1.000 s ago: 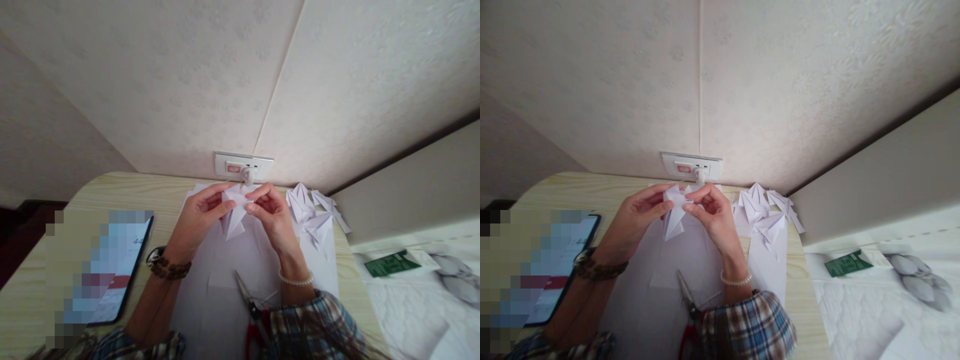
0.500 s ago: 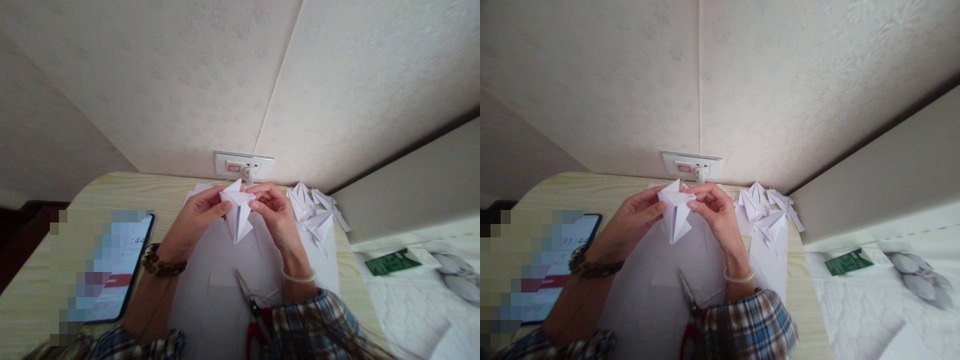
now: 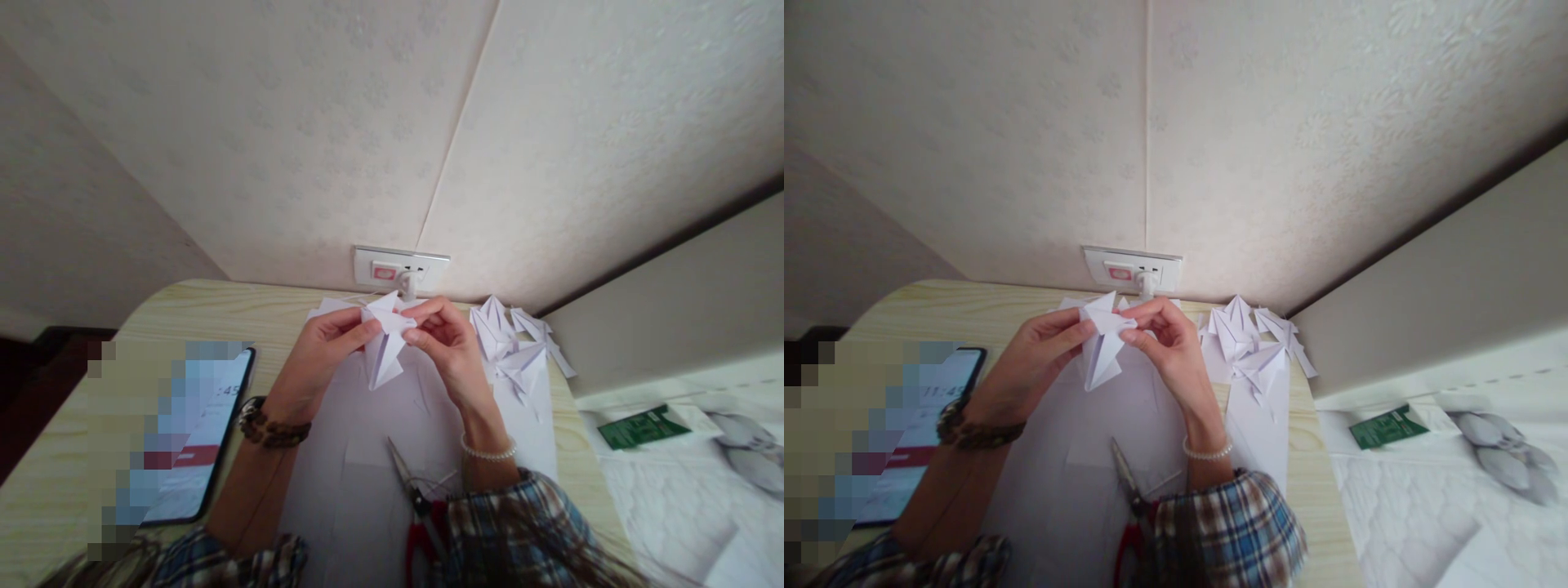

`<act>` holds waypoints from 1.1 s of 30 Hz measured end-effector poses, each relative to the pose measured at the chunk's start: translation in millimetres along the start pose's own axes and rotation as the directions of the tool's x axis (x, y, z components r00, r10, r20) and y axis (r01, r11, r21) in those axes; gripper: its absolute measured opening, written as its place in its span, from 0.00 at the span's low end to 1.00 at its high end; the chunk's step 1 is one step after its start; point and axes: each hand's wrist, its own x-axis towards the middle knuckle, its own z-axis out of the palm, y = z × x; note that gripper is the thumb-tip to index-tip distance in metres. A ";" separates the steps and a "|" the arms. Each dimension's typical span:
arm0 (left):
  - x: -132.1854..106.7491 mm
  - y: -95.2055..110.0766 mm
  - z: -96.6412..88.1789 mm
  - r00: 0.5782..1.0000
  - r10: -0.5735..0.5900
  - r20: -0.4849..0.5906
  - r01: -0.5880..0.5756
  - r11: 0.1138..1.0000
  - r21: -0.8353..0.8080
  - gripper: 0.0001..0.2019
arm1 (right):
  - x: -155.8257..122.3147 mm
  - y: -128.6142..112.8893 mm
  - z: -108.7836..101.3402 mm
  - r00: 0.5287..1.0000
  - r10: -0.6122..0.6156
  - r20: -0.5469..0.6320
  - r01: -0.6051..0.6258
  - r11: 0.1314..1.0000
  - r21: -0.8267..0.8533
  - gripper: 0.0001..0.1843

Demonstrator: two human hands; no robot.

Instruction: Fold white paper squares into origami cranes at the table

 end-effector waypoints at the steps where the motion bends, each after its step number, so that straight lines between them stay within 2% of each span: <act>1: 0.2 0.1 0.4 1.000 -0.001 -0.005 0.001 1.000 0.004 0.10 | -0.1 0.1 0.4 1.000 0.002 0.002 -0.002 1.000 -0.006 0.08; 9: 0.6 -0.5 1.5 1.000 -0.004 0.003 0.004 0.999 0.038 0.12 | 0.5 -0.1 1.6 1.000 0.007 -0.011 -0.007 1.000 -0.018 0.07; 22: 0.2 0.2 0.6 0.999 -0.010 0.043 0.008 0.999 0.052 0.08 | 0.3 -0.2 3.0 0.999 0.031 -0.021 -0.032 0.999 -0.043 0.11; 33: -0.7 1.5 4.3 0.999 -0.033 -0.007 0.033 0.997 0.071 0.11 | 0.4 -0.9 5.2 0.999 0.024 -0.046 -0.028 0.997 -0.077 0.11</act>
